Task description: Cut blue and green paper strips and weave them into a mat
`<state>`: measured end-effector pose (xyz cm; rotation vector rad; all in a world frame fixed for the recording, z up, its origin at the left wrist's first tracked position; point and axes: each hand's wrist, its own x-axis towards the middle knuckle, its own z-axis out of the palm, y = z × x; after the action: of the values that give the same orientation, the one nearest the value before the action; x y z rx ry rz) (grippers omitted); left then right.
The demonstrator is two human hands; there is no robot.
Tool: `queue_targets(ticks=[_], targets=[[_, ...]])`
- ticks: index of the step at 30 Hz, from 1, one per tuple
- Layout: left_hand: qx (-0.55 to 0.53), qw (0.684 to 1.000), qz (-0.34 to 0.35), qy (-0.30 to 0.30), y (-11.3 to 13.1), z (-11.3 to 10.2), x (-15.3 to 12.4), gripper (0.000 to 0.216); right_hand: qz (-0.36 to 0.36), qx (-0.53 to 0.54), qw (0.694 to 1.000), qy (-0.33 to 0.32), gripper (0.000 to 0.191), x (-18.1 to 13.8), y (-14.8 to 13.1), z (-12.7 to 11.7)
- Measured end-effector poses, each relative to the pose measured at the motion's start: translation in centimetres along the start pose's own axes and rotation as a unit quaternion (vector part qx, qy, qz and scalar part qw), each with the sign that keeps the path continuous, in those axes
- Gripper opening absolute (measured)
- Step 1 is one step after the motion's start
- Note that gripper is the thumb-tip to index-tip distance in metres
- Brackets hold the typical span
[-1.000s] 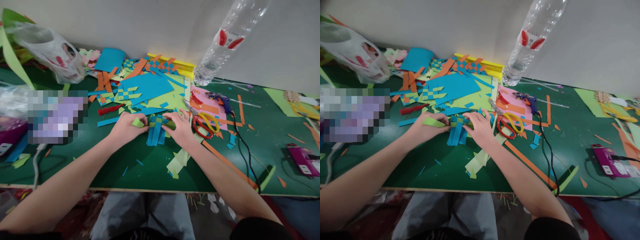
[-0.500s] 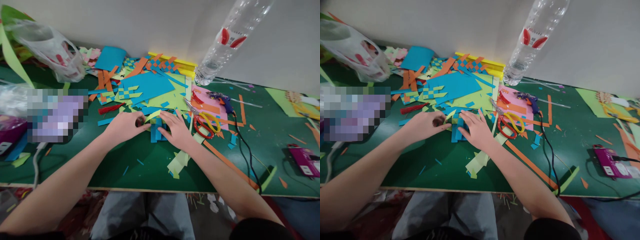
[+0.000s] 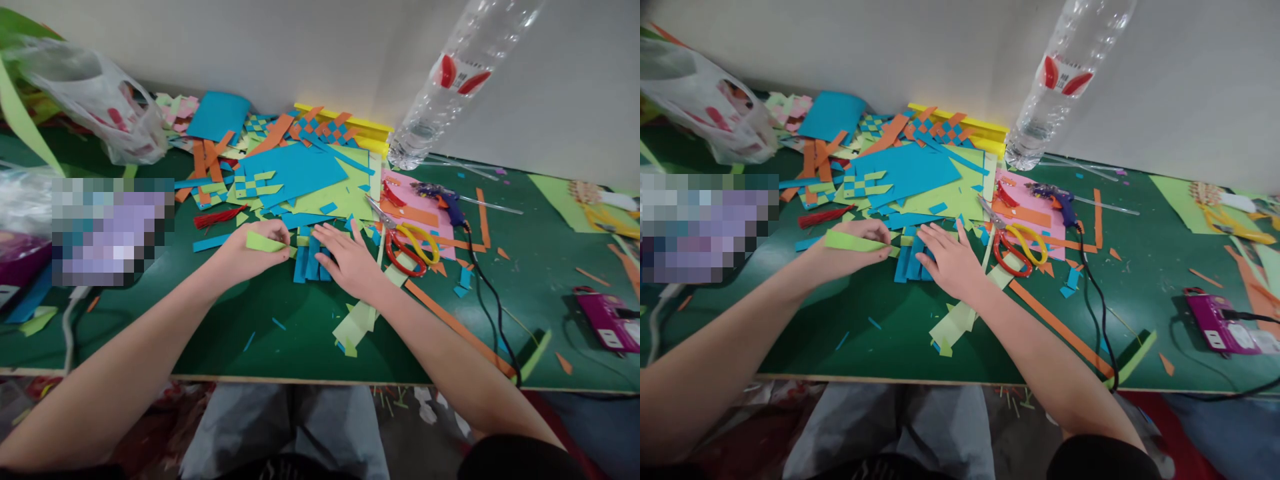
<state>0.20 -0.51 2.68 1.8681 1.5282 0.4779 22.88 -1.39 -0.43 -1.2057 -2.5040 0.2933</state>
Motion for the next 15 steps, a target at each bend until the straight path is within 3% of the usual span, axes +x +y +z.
queue_targets(ticks=[4, 15], targets=[[0.031, 0.999, 0.0, 0.014, 0.07, -0.05, -0.03, 0.018, -0.007, -0.008, 1.0, -0.012, 0.049, -0.02, -0.35, -0.3], [0.117, 0.993, 0.024, -0.027, -0.15, 0.08, 0.26, 0.018, -0.005, -0.023, 1.0, 0.012, 0.05, -0.06, -0.21, -0.3]])
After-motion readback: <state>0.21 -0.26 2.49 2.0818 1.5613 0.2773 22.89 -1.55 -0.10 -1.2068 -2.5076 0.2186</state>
